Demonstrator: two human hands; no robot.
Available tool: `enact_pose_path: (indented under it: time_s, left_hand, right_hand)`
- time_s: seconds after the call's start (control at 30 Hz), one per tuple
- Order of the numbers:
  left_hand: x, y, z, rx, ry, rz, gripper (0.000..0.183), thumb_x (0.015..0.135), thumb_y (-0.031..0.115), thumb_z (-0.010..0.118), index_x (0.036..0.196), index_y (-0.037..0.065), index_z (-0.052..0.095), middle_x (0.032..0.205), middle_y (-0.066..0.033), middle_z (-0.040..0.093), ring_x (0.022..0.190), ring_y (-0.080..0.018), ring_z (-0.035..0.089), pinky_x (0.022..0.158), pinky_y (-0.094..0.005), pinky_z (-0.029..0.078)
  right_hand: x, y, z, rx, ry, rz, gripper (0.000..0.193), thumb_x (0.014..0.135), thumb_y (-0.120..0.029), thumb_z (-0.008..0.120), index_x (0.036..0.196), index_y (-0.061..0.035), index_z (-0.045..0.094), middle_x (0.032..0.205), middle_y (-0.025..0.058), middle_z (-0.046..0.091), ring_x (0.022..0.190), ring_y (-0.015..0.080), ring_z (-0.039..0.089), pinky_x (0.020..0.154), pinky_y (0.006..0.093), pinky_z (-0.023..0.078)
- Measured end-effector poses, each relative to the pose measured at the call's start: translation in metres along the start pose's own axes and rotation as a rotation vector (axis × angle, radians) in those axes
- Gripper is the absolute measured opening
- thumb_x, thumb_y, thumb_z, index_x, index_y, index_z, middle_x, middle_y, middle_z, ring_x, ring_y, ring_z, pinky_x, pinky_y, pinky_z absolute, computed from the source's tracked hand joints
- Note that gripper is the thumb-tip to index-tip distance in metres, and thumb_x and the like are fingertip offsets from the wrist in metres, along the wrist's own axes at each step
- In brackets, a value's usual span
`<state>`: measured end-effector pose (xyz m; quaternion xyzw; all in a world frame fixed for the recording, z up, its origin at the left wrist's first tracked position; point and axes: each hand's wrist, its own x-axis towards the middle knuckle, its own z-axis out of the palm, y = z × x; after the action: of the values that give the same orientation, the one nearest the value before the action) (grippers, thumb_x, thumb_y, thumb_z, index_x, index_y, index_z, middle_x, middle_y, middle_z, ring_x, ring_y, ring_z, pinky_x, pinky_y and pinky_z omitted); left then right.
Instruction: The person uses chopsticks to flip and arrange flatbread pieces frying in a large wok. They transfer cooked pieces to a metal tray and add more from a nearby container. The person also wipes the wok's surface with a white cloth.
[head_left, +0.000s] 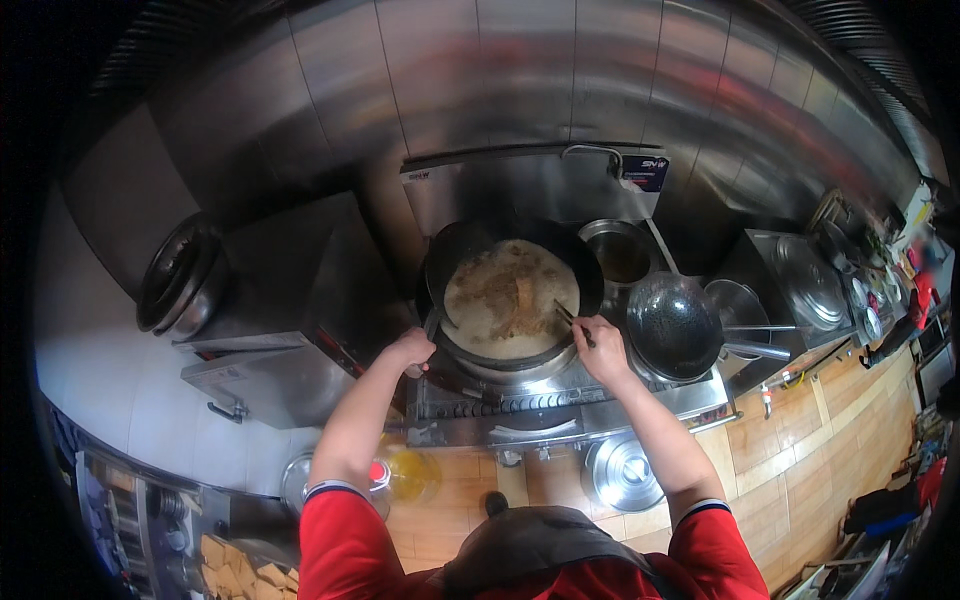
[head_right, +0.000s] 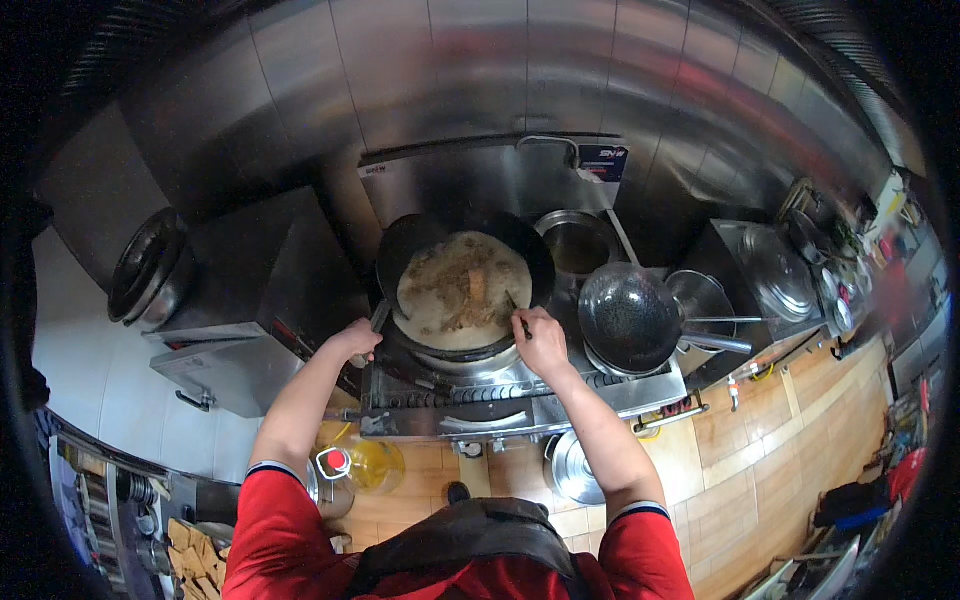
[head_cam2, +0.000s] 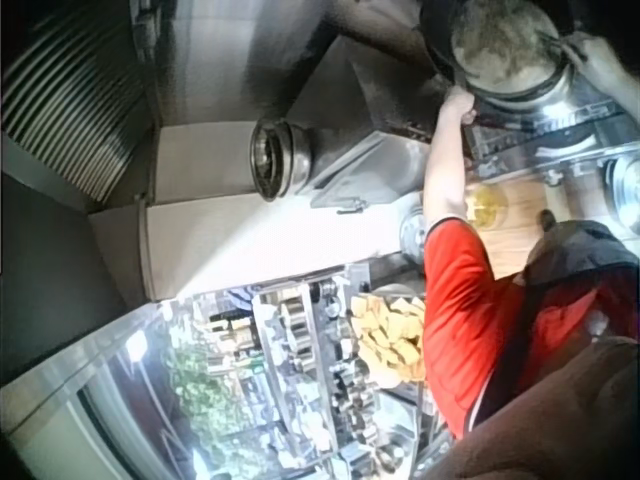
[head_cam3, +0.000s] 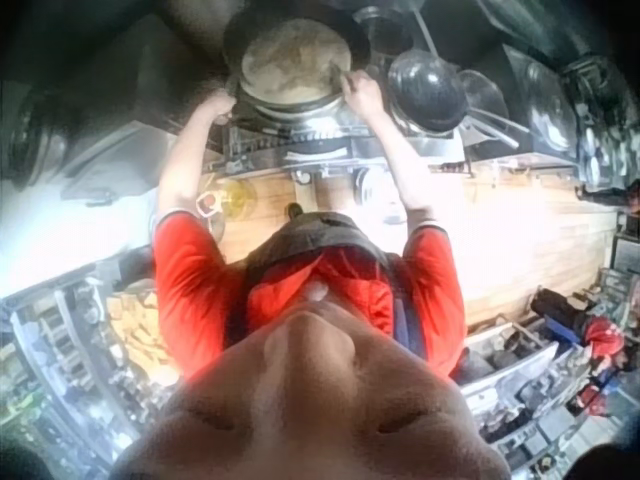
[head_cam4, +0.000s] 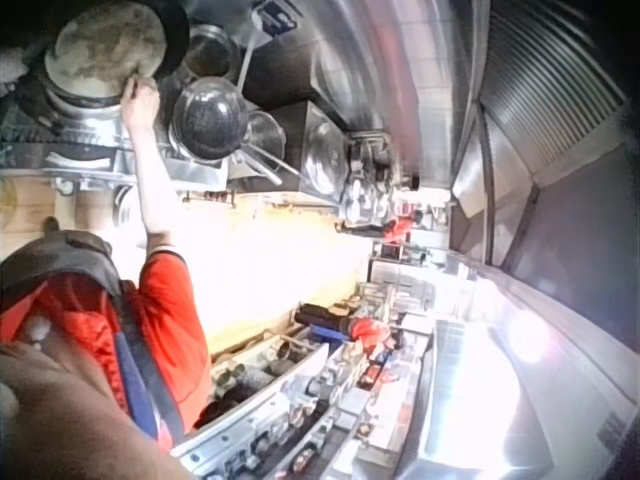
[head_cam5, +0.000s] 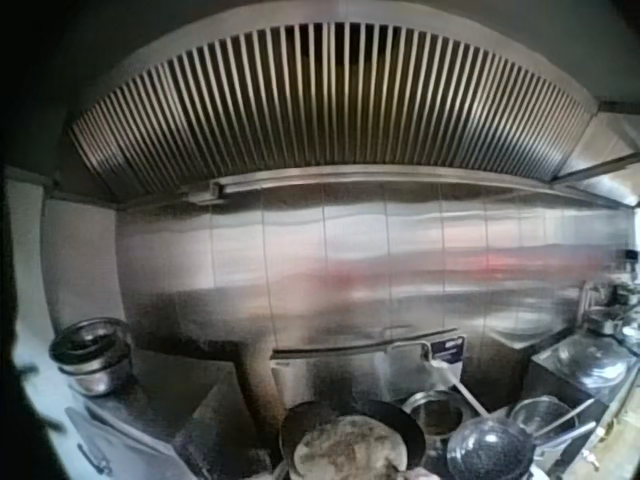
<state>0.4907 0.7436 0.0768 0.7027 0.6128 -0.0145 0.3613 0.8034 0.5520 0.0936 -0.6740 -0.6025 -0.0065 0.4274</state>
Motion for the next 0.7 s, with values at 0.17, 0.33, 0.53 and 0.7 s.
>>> enact_pose_path:
  time_s: [0.17, 0.33, 0.53, 0.7]
  left_hand:
    - [0.003, -0.001, 0.020, -0.368, -0.203, -0.092, 0.019, 0.085, 0.008, 0.060, 0.092, -0.009, 0.056, 0.070, -0.0150, 0.061, 0.054, -0.0224, 0.061, 0.045, -0.0369, 0.051]
    - [0.009, 0.004, 0.031, -0.486, -0.373, -0.104, 0.014, 0.083, 0.006, 0.062, 0.080, -0.007, 0.058, 0.067, -0.0146, 0.061, 0.054, -0.0228, 0.060, 0.044, -0.0353, 0.049]
    - [0.008, 0.026, 0.049, -0.592, -0.513, -0.083, 0.016, 0.085, 0.007, 0.061, 0.072, -0.001, 0.057, 0.065, -0.0113, 0.059, 0.053, -0.0193, 0.058, 0.046, -0.0302, 0.048]
    - [0.006, 0.033, 0.063, -0.757, -0.561, -0.087, 0.014, 0.085, 0.007, 0.060, 0.073, -0.001, 0.058, 0.063, -0.0111, 0.059, 0.054, -0.0196, 0.058, 0.048, -0.0314, 0.048]
  right_hand:
    - [-0.010, 0.003, -0.009, 0.077, 0.043, 0.036, 0.016, 0.088, -0.012, 0.060, 0.097, -0.0006, 0.068, 0.087, 0.0172, 0.064, 0.078, 0.0315, 0.066, 0.067, 0.0355, 0.052]
    - [-0.019, -0.004, -0.015, 0.154, 0.058, 0.148, 0.016, 0.087, -0.013, 0.061, 0.094, -0.0006, 0.069, 0.091, 0.0188, 0.065, 0.082, 0.0358, 0.064, 0.073, 0.0397, 0.051]
    - [-0.027, -0.002, -0.021, 0.141, 0.114, 0.128, 0.016, 0.087, -0.013, 0.061, 0.096, -0.0017, 0.068, 0.086, 0.0193, 0.063, 0.077, 0.0367, 0.063, 0.068, 0.0411, 0.051]
    - [-0.029, -0.010, -0.024, 0.068, 0.117, 0.105, 0.017, 0.087, -0.013, 0.060, 0.098, -0.0025, 0.067, 0.087, 0.0189, 0.062, 0.076, 0.0371, 0.063, 0.067, 0.0419, 0.051]
